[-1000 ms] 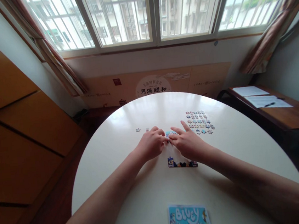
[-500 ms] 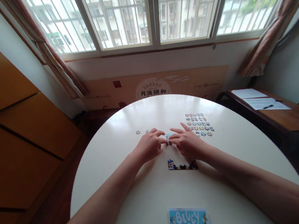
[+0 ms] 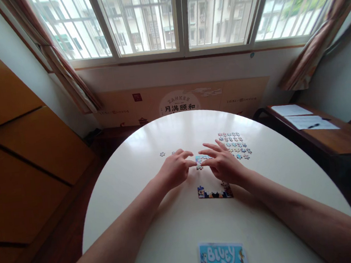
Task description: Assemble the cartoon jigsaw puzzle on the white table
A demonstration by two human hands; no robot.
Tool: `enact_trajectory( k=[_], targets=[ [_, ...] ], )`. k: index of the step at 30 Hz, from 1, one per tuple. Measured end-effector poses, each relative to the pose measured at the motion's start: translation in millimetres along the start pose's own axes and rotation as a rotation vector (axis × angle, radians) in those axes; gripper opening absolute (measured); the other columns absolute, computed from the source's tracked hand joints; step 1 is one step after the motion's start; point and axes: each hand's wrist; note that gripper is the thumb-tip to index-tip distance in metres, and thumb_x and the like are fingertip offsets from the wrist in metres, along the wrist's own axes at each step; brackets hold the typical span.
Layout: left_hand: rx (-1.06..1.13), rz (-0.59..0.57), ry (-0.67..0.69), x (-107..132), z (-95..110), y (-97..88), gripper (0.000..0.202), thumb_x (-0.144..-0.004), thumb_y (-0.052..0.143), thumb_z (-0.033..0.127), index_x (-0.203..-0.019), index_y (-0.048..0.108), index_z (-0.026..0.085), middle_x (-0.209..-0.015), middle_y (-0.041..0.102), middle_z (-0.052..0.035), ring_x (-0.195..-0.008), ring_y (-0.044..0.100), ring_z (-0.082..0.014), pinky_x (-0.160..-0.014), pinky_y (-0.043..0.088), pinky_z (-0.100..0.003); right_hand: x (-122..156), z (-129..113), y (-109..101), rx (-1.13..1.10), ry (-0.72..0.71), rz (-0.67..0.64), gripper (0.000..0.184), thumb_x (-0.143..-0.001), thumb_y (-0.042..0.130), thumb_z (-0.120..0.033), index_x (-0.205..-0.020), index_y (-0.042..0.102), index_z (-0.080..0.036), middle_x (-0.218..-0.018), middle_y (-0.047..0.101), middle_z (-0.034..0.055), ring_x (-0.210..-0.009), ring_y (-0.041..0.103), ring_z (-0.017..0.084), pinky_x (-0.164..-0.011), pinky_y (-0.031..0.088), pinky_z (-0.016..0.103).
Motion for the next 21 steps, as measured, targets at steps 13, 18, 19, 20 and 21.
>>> enact_trajectory(
  k=[13, 18, 19, 20, 21],
  targets=[
    [0.075, -0.025, -0.029, -2, 1, 5.7, 0.045, -0.082, 0.062, 0.002, -0.105, 0.081, 0.035, -0.125, 0.071, -0.0027, -0.107, 0.061, -0.0242, -0.086, 0.057, -0.040, -3, 3, 15, -0.063, 0.101, -0.068, 0.038, -0.081, 0.061, -0.004, -0.096, 0.080, -0.033, -0.139, 0.066, 0.0011, -0.142, 0.047, 0.034, -0.115, 0.033, 0.069],
    [0.118, 0.021, -0.053, -2, 2, 7.7, 0.042, -0.086, 0.058, 0.003, -0.105, 0.081, 0.033, -0.120, 0.072, -0.0040, -0.103, 0.062, -0.0231, -0.086, 0.057, -0.040, 2, 5, 13, -0.069, 0.117, 0.057, 0.040, -0.083, 0.054, -0.002, -0.096, 0.079, -0.030, -0.139, 0.066, 0.0025, -0.143, 0.047, 0.033, -0.116, 0.033, 0.068],
    [0.127, 0.043, -0.057, -1, 1, 7.4, 0.045, -0.085, 0.055, 0.000, -0.106, 0.080, 0.031, -0.120, 0.072, -0.0044, -0.102, 0.062, -0.0224, -0.086, 0.057, -0.040, 3, 6, 12, -0.074, 0.137, 0.127, 0.040, -0.084, 0.052, -0.002, -0.095, 0.079, -0.030, -0.137, 0.067, 0.0022, -0.142, 0.047, 0.031, -0.117, 0.033, 0.066],
    [0.136, 0.071, -0.062, -1, -1, 6.6, 0.049, -0.084, 0.051, -0.003, -0.107, 0.080, 0.029, -0.119, 0.072, -0.0049, -0.101, 0.062, -0.0219, -0.085, 0.057, -0.039, 4, 8, 10, -0.081, 0.160, 0.198, 0.039, -0.085, 0.051, -0.002, -0.093, 0.078, -0.029, -0.135, 0.068, 0.0018, -0.142, 0.048, 0.030, -0.117, 0.034, 0.064],
    [0.146, 0.103, -0.069, 0, -3, 5.3, 0.051, -0.082, 0.048, -0.005, -0.107, 0.079, 0.027, -0.117, 0.072, -0.0055, -0.101, 0.063, -0.0217, -0.085, 0.057, -0.039, 5, 9, 9, -0.087, 0.181, 0.260, 0.038, -0.085, 0.050, -0.003, -0.090, 0.078, -0.029, -0.133, 0.069, 0.0015, -0.142, 0.048, 0.029, -0.117, 0.035, 0.063]
  ],
)
Point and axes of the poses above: each hand's wrist, its own x-axis away from the middle knuckle, its own y-axis out of the palm, z = x × y
